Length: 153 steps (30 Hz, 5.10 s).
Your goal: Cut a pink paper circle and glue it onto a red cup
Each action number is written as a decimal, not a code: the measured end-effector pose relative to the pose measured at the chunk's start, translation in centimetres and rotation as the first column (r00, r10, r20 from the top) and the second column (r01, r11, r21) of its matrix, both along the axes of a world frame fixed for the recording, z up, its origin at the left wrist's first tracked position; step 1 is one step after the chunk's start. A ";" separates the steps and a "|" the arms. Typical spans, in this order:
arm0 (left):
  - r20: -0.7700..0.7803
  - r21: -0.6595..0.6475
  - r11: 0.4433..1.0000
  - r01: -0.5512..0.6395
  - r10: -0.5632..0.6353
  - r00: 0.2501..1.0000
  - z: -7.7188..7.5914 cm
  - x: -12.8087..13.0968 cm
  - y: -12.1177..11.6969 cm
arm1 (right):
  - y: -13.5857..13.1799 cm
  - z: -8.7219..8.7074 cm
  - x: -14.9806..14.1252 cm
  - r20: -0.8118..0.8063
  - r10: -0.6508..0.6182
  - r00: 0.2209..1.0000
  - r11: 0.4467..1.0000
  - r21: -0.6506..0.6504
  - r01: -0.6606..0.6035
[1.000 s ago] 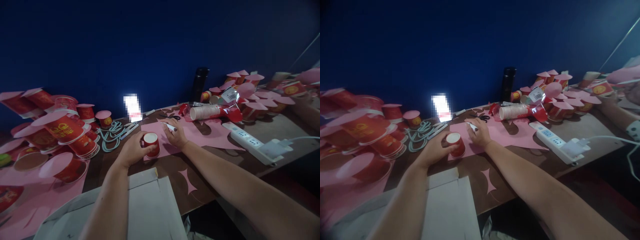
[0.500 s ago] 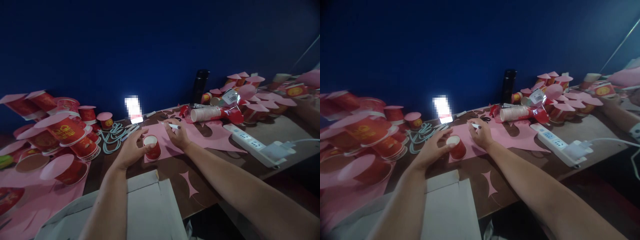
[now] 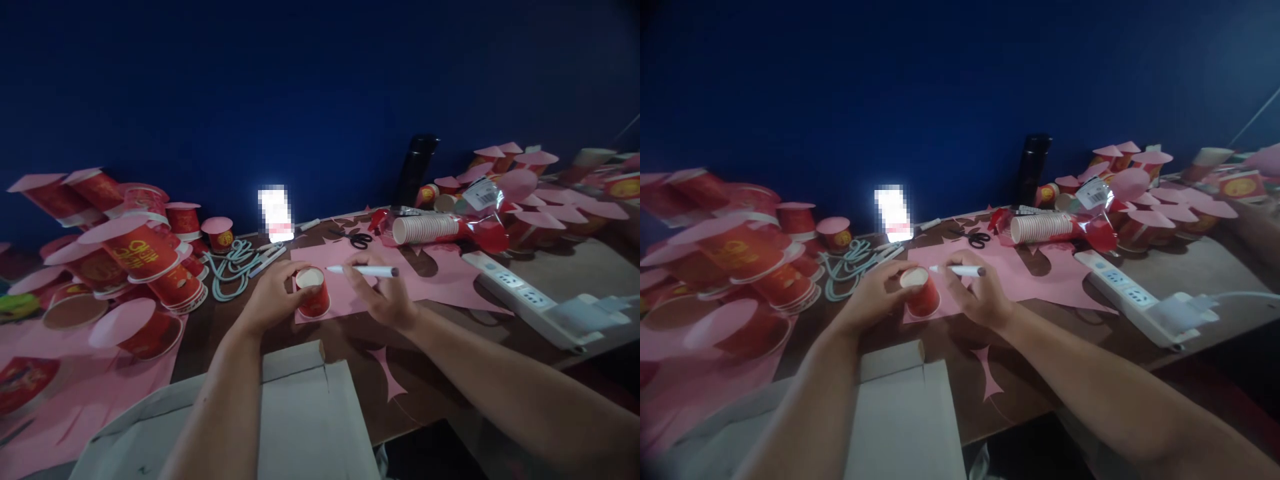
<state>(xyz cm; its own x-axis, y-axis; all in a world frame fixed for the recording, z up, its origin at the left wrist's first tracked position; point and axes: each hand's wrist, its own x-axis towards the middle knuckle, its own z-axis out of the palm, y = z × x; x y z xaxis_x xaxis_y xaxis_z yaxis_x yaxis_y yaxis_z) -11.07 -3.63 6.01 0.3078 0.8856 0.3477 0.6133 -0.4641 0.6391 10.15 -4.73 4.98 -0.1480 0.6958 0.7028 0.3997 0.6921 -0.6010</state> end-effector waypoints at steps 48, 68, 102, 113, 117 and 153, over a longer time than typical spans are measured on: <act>0.046 -0.072 0.997 0.000 0.003 0.999 -0.2 0.2 -0.2 | -1.7 -4.7 -1.9 0.399 0.217 0.891 0.976 -0.100 -0.194; 0.042 -0.082 0.997 0.017 -0.013 0.999 0.1 0.2 -0.2 | -1.4 -3.0 -1.1 0.217 0.217 0.952 0.903 -0.414 -0.112; -0.024 -0.029 1.000 0.008 -0.009 1.000 0.0 0.0 0.0 | 1.8 -2.2 0.8 0.255 0.046 0.966 0.735 -0.664 0.141; -0.020 -0.019 1.000 0.014 -0.015 1.000 -0.3 0.0 0.1 | 2.6 -2.4 0.9 0.265 -0.057 0.963 0.715 -0.662 0.224; -0.009 -0.031 0.999 0.013 -0.013 1.000 -0.2 0.1 0.0 | 2.9 -2.6 1.0 0.251 -0.098 0.963 0.723 -0.647 0.242; -0.005 -0.034 0.999 -0.002 0.002 1.000 0.0 0.3 -0.2 | 6.3 -2.6 -0.4 0.493 -0.095 0.865 0.738 -0.549 0.393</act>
<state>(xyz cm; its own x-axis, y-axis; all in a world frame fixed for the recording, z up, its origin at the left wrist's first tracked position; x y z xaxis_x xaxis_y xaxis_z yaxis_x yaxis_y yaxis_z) -10.82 -3.81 5.99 0.3080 0.8974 0.3160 0.6172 -0.4412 0.6515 9.78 1.56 2.33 -0.0735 0.9971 0.0200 0.8053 0.0712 -0.5885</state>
